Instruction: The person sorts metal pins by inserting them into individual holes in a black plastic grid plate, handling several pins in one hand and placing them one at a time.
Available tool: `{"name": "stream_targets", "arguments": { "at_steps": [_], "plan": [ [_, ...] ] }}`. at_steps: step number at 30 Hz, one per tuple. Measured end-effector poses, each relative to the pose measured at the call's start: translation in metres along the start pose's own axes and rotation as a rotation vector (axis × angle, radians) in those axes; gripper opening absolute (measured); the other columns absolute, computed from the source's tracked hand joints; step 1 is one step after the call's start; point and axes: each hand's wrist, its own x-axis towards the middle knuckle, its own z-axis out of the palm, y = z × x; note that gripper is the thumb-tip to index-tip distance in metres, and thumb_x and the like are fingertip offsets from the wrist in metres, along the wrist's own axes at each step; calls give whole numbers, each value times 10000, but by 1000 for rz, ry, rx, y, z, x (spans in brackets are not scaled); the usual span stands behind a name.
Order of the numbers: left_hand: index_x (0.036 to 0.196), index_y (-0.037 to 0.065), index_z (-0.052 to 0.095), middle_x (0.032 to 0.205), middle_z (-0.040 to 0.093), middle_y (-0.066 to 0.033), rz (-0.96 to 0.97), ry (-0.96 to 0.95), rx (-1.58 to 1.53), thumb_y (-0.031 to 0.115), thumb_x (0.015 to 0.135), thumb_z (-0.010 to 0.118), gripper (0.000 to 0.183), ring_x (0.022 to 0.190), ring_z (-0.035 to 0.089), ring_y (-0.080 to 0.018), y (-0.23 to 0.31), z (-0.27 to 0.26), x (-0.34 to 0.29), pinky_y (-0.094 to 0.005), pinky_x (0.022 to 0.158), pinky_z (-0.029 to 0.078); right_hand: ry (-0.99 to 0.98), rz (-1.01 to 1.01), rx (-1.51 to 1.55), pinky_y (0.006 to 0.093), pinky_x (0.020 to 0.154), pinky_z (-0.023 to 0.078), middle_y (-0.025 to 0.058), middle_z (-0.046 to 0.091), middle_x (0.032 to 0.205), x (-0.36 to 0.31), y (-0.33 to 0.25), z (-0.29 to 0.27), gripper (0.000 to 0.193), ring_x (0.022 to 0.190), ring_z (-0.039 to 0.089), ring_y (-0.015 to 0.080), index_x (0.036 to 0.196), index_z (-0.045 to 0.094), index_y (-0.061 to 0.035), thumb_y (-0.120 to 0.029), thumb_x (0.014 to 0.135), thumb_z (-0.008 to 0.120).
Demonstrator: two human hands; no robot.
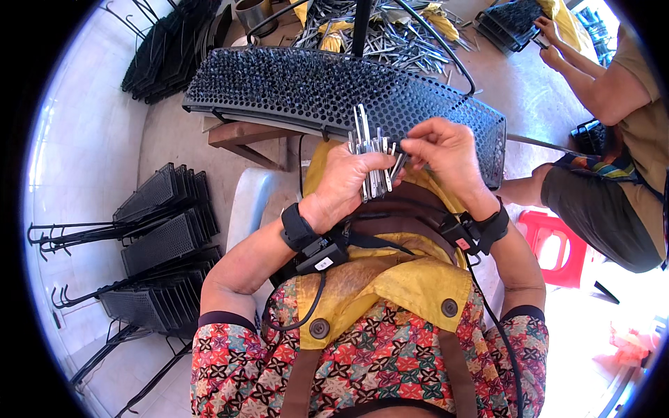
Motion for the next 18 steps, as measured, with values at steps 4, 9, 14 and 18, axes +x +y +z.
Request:
{"name": "stream_targets", "arguments": {
  "at_steps": [4,9,14,18],
  "plan": [
    [883,-16,561,781,620,-107,-80,-12,-47,-9,749,619,146,657,638,-211,-3,-4,2,-327,589,561,120,-91,-56,194,426,426,35,597,600,19,-17,-20,78,477,531,65,770,602,17,-25,750,665],
    [884,-23,556,785,618,-110,-96,-48,-76,4,759,625,145,669,639,-216,-7,-11,3,-342,597,569,303,-284,-172,205,439,427,38,596,588,57,-19,-35,98,486,531,68,763,610,11,-60,745,675],
    [914,-16,561,820,612,-109,-127,-52,-58,-10,759,619,166,734,637,-207,-6,-11,4,-338,659,565,521,-558,-350,244,476,435,62,607,593,105,-1,-48,124,501,541,87,780,614,-3,-102,740,678],
    [928,-24,557,841,605,-112,-114,-73,-76,-25,749,613,188,746,634,-209,-8,-15,4,-336,671,563,574,-681,-521,275,499,442,86,597,615,110,1,-41,101,513,567,168,768,606,-30,-102,744,673]
  ]
}}
